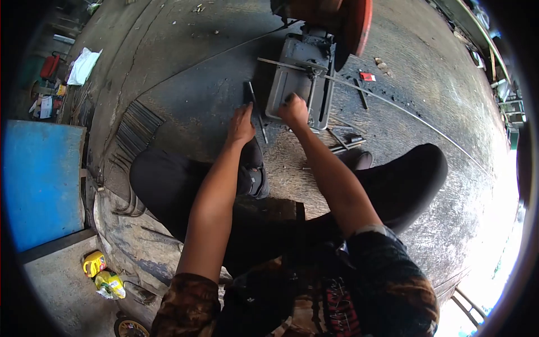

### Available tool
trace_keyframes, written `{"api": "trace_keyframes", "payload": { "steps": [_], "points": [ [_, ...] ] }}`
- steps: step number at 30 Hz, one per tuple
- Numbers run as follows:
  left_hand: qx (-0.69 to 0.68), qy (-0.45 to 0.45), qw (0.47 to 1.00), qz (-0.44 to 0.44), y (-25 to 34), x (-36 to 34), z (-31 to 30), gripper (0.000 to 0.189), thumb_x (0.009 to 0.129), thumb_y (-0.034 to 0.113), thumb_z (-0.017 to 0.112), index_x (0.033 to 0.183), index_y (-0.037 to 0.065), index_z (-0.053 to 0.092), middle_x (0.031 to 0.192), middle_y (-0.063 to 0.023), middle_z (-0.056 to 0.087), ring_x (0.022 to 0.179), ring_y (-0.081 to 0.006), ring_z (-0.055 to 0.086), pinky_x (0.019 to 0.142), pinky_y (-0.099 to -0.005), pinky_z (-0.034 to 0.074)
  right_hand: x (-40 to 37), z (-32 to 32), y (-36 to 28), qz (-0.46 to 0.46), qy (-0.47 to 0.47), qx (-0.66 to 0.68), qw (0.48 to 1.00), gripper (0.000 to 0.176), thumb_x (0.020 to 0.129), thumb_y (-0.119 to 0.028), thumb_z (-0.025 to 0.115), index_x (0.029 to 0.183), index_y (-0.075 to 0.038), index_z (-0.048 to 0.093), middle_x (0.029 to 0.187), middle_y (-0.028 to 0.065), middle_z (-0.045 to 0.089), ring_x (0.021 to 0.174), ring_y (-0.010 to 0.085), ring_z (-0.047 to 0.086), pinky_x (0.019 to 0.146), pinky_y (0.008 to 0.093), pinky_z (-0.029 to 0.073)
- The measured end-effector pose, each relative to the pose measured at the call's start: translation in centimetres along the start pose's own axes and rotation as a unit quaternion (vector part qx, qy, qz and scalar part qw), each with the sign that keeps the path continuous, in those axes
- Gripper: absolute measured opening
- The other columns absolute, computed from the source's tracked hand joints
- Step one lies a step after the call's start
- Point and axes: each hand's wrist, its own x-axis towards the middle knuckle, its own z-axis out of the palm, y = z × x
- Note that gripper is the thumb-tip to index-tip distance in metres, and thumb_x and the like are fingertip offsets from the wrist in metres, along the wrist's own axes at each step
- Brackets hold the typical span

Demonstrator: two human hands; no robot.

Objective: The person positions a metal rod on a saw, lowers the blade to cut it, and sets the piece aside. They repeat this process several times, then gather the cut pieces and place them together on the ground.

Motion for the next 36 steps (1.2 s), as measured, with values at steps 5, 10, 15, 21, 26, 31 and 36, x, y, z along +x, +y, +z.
{"api": "trace_keyframes", "payload": {
  "steps": [5, 10, 15, 21, 26, 31, 36],
  "points": [
    [-0.001, -0.041, 0.999, 0.026, 3.6, 0.2, 1.8, 0.071, 0.084, 0.006, 0.058, 0.149, 0.013, 0.030, 0.150, -0.0130, 0.036, 0.137, -0.0398, 0.033, 0.110, -0.0498, 0.034, -5.7, 0.9, 6.6, 0.083, 0.018, -0.108, 0.991, 0.074, 0.068, -0.023, 0.077, 0.126, 0.004, 0.040, 0.120, 0.0247, 0.046, 0.115, 0.0429, 0.049, 0.097, 0.0458, 0.046],
    [-0.040, -0.082, 0.995, 0.038, 5.9, 0.2, 1.2, 0.069, 0.086, 0.004, 0.055, 0.149, 0.013, 0.029, 0.152, -0.0111, 0.033, 0.140, -0.0365, 0.029, 0.112, -0.0503, 0.031, -6.3, 3.1, 9.3, 0.050, 0.025, -0.134, 0.989, 0.080, 0.072, -0.033, 0.080, 0.130, 0.004, 0.040, 0.126, 0.0249, 0.043, 0.119, 0.0406, 0.046, 0.095, 0.0451, 0.048],
    [-0.041, -0.071, 0.995, 0.053, 6.4, 0.1, 1.8, 0.065, 0.086, 0.004, 0.054, 0.148, 0.011, 0.032, 0.149, -0.0140, 0.037, 0.137, -0.0357, 0.034, 0.111, -0.0490, 0.033, -2.7, 5.7, 15.5, 0.140, 0.021, 0.231, 0.963, 0.064, 0.077, -0.033, 0.078, 0.120, 0.003, 0.048, 0.116, 0.0229, 0.057, 0.110, 0.0408, 0.055, 0.090, 0.0482, 0.050],
    [-0.041, -0.058, 0.996, 0.053, 6.0, 0.3, 2.7, 0.063, 0.083, 0.002, 0.054, 0.144, 0.005, 0.036, 0.141, -0.0164, 0.045, 0.132, -0.0348, 0.040, 0.108, -0.0433, 0.038, -4.3, 4.3, 17.0, 0.072, 0.244, 0.062, 0.965, 0.060, 0.070, -0.016, 0.074, 0.119, 0.001, 0.043, 0.113, 0.0253, 0.054, 0.105, 0.0472, 0.052, 0.089, 0.0504, 0.046],
    [-0.024, -0.066, 0.994, 0.081, 5.6, 0.8, 4.1, 0.063, 0.081, 0.001, 0.055, 0.142, 0.002, 0.039, 0.138, -0.0164, 0.048, 0.129, -0.0337, 0.043, 0.105, -0.0427, 0.040, -5.7, 3.3, 10.7, 0.025, 0.110, -0.116, 0.987, 0.068, 0.065, -0.028, 0.083, 0.116, 0.002, 0.048, 0.114, 0.0218, 0.050, 0.111, 0.0385, 0.050, 0.094, 0.0434, 0.046],
    [-0.071, -0.040, 0.994, 0.079, 5.5, 0.9, 4.5, 0.057, 0.082, 0.000, 0.053, 0.139, 0.001, 0.044, 0.136, -0.0188, 0.050, 0.127, -0.0350, 0.045, 0.105, -0.0427, 0.040, -5.0, 3.4, 10.0, 0.010, 0.065, -0.192, 0.979, 0.074, 0.065, -0.045, 0.085, 0.113, 0.002, 0.054, 0.113, 0.0199, 0.055, 0.110, 0.0376, 0.054, 0.090, 0.0433, 0.050],
    [-0.105, -0.032, 0.993, 0.032, 5.1, 1.0, 4.5, 0.048, 0.088, 0.002, 0.050, 0.135, -0.002, 0.047, 0.131, -0.0226, 0.053, 0.121, -0.0383, 0.050, 0.103, -0.0436, 0.042, -1.7, 5.3, 13.9, 0.141, 0.049, 0.140, 0.979, 0.070, 0.070, -0.047, 0.080, 0.111, 0.005, 0.057, 0.113, 0.0248, 0.062, 0.102, 0.0434, 0.062, 0.085, 0.0425, 0.053]
  ]
}}
